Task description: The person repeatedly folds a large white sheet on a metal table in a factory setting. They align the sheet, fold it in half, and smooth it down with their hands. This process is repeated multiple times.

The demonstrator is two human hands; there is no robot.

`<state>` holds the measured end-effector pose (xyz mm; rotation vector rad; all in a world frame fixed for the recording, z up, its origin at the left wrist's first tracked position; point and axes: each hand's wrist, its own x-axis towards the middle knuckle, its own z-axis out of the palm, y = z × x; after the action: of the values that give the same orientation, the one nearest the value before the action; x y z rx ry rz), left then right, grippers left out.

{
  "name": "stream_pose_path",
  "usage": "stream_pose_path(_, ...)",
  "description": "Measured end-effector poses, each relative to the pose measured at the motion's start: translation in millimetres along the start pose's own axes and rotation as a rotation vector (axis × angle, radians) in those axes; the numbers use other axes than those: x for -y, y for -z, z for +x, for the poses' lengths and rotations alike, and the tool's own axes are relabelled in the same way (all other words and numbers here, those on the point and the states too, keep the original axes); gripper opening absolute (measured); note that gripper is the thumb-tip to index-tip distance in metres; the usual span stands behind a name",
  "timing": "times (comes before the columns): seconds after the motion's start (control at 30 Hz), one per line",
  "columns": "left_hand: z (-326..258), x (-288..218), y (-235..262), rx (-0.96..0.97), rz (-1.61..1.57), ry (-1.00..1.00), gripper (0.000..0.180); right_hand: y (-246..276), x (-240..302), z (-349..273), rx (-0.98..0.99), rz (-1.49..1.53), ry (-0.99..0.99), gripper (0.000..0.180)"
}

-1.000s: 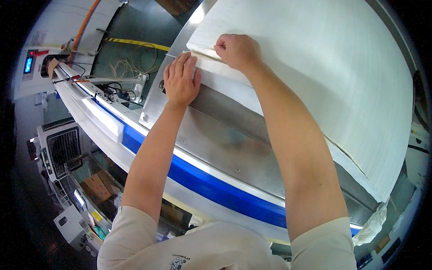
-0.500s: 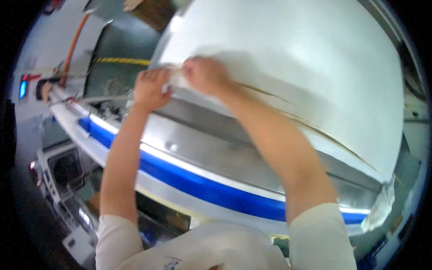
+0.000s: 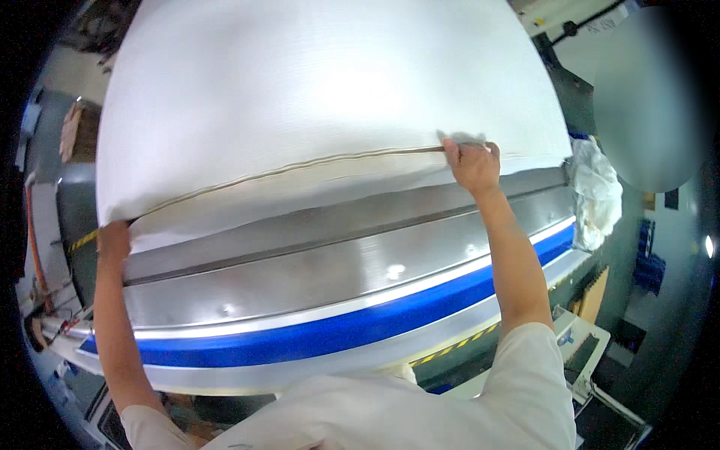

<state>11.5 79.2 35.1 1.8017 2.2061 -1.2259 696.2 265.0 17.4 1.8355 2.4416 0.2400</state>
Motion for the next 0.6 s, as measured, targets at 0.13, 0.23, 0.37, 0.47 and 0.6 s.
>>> stream_pose_path(0.13,5.8,24.3,-48.2,-0.018,0.011,0.040,0.025,-11.0,-99.8,12.7,0.001,0.027,-0.051,0.062)
stream_pose_path(0.23,8.7,33.2,-66.8,0.026,-0.059,0.179,0.018,-12.4,-159.7,23.9,0.186,-0.104,-0.136,0.061)
stream_pose_path(0.37,1.3,43.8,-81.3,-0.120,-0.225,0.229,0.017,-15.9,-244.4,25.7,0.412,-0.268,-0.153,0.043)
stream_pose_path(0.47,19.8,22.0,-70.7,-0.130,-0.449,0.312,0.023,-45.4,-350.7,8.3,0.540,-0.393,-0.044,0.036)
stream_pose_path(0.6,4.2,37.5,-80.3,-0.119,-0.534,0.380,0.030,-30.0,-342.0,32.5,0.642,-0.120,-0.232,0.034)
